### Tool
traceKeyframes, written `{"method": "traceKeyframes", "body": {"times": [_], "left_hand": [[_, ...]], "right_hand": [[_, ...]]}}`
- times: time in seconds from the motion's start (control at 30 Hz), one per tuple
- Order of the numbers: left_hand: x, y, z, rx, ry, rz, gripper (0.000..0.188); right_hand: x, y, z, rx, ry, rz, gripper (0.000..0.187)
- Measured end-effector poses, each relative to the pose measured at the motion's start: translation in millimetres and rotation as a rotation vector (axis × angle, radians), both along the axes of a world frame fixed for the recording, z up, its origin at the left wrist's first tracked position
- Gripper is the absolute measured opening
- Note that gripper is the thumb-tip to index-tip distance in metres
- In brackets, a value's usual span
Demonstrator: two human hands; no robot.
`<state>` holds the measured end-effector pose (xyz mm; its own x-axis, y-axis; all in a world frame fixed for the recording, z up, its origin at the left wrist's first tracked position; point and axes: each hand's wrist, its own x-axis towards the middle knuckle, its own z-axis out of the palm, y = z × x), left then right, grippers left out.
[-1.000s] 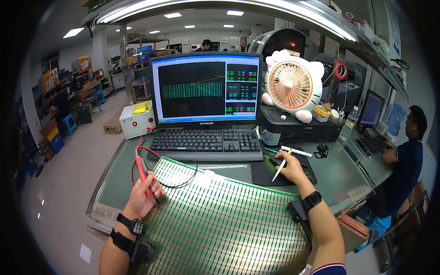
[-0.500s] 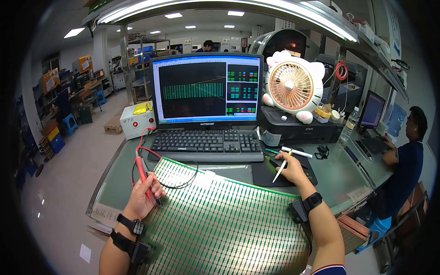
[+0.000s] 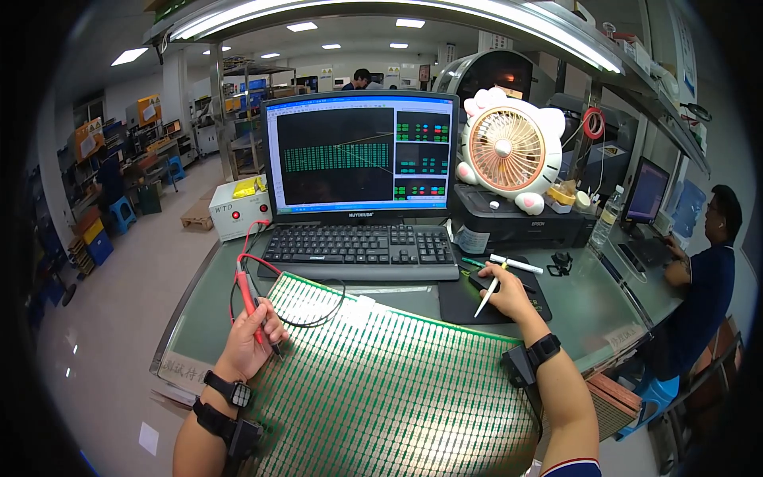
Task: Perform electrical testing on a large circuit board using probes and a computer monitoring system.
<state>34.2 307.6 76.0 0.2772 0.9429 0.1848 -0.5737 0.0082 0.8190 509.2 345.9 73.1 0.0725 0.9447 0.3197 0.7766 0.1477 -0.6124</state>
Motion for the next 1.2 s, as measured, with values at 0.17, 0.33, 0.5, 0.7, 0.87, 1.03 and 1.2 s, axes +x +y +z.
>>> {"method": "traceKeyframes", "body": {"times": [0.17, 0.33, 0.5, 0.7, 0.87, 1.03, 1.2], "left_hand": [[0.0, 0.4, -0.3, -0.002, -0.001, -0.001, 0.015], [0.2, -0.1, 1.1, -0.008, 0.006, 0.009, 0.017], [0.2, 1.0, 0.6, -0.011, 0.002, 0.005, 0.016], [0.6, 0.7, 0.0, -0.020, 0.011, 0.013, 0.017], [-0.3, -0.1, -1.6, 0.003, 0.036, 0.019, 0.019], [-0.6, 2.1, -4.3, 0.024, -0.022, -0.018, 0.037], [-1.1, 9.7, -6.8, 0.009, 0.018, -0.054, 0.033]], "right_hand": [[1.1, 0.9, -0.8, 0.005, -0.013, 0.005, 0.042], [-1.6, -0.6, 1.0, 0.003, -0.003, 0.003, 0.042], [-0.4, 0.0, 0.4, 0.008, 0.000, 0.016, 0.042], [-0.3, -0.7, 0.9, 0.001, 0.000, 0.013, 0.042], [-0.6, 0.5, -0.5, 0.009, -0.021, 0.026, 0.041], [2.3, 0.6, 9.5, 0.158, 0.029, 0.013, 0.039], [-54.1, -19.8, 64.9, 0.188, 0.189, 0.228, 0.021]]}}
